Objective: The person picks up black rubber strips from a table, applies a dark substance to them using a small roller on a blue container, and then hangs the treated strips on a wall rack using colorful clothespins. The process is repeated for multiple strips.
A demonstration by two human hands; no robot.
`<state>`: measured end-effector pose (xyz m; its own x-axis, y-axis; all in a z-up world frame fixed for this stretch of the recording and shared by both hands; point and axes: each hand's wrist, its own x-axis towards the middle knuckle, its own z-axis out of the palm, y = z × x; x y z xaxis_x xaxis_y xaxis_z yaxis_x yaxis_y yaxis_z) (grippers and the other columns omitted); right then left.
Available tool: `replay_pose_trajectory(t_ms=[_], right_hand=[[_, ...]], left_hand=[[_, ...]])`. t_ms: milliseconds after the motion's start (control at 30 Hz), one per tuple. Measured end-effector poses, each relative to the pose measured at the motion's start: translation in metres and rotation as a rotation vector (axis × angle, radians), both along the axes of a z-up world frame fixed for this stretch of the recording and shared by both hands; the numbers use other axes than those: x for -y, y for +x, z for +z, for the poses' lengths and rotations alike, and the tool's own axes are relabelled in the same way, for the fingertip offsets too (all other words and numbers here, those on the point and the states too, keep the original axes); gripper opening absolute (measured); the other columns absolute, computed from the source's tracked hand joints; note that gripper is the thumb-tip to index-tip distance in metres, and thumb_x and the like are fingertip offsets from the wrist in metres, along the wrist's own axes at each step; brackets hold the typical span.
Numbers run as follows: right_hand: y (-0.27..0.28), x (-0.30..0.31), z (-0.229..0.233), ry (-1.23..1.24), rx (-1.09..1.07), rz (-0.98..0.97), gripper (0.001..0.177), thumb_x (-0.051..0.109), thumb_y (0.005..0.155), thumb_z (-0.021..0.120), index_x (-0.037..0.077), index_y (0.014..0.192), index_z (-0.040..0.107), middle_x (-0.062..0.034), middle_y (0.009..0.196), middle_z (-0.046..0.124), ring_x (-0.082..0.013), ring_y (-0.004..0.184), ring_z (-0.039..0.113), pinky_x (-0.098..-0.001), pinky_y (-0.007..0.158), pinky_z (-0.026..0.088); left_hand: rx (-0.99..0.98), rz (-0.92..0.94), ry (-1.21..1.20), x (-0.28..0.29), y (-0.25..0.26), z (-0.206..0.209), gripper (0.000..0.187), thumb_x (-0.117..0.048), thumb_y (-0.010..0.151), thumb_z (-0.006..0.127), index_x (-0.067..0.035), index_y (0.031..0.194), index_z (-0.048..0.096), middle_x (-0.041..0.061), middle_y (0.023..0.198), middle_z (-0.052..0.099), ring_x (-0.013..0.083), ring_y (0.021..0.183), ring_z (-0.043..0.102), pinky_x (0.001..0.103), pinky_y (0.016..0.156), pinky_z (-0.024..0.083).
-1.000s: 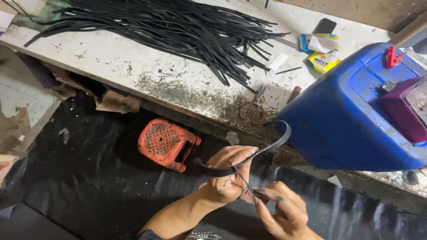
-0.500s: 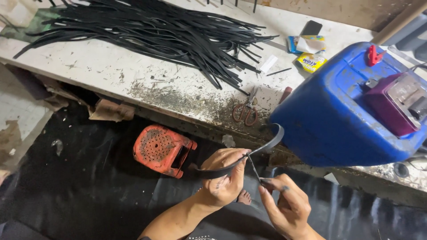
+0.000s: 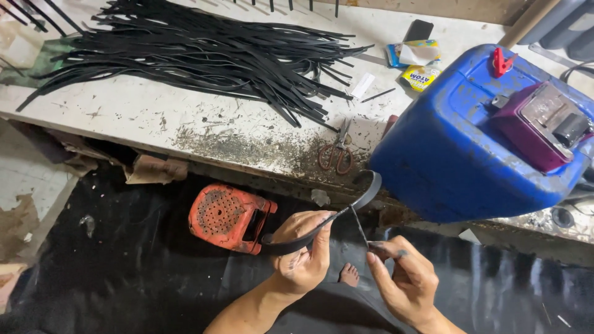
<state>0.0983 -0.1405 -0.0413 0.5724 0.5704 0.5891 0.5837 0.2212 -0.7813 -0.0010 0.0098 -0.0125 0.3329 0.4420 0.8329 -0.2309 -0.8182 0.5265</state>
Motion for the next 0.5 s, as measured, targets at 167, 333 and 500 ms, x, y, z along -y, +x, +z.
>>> replay_pose_trajectory(t_ms=[167,333,500], right_hand=[[0.014,0.008,0.013,0.055,0.145,0.014,0.030,-0.007,0.080,0.071,-0.004,0.070,0.043,-0.0186,0.073,0.066,-0.0239,0.056,0.053,-0.0313,0.053,0.042],[0.081,0.061,0.011,-0.083,0.185,-0.634,0.012,-0.003,0.100,0.078,-0.001,0.107,0.069,-0.0142,0.105,0.069,-0.0195,0.092,0.061,-0.0325,0.093,0.049],[0.196,0.099,0.041,-0.157,0.314,-0.931,0.011,0.001,0.109,0.083,-0.005,0.113,0.075,-0.0136,0.097,0.072,-0.0198,0.087,0.064,-0.0337,0.084,0.050]], left_hand=[[-0.005,-0.016,-0.013,0.001,-0.001,0.004,0.011,0.006,0.095,0.065,0.009,0.106,0.064,0.020,0.096,0.074,0.0302,0.082,0.077,0.034,0.074,0.067],[0.031,0.031,-0.020,-0.002,-0.006,-0.003,0.009,0.004,0.091,0.065,0.011,0.097,0.065,0.020,0.088,0.074,0.0287,0.074,0.077,0.033,0.069,0.066],[-0.179,0.118,-0.345,0.011,-0.019,-0.005,0.011,-0.007,0.094,0.063,0.000,0.092,0.071,0.010,0.082,0.076,0.0161,0.071,0.074,0.022,0.064,0.058]])
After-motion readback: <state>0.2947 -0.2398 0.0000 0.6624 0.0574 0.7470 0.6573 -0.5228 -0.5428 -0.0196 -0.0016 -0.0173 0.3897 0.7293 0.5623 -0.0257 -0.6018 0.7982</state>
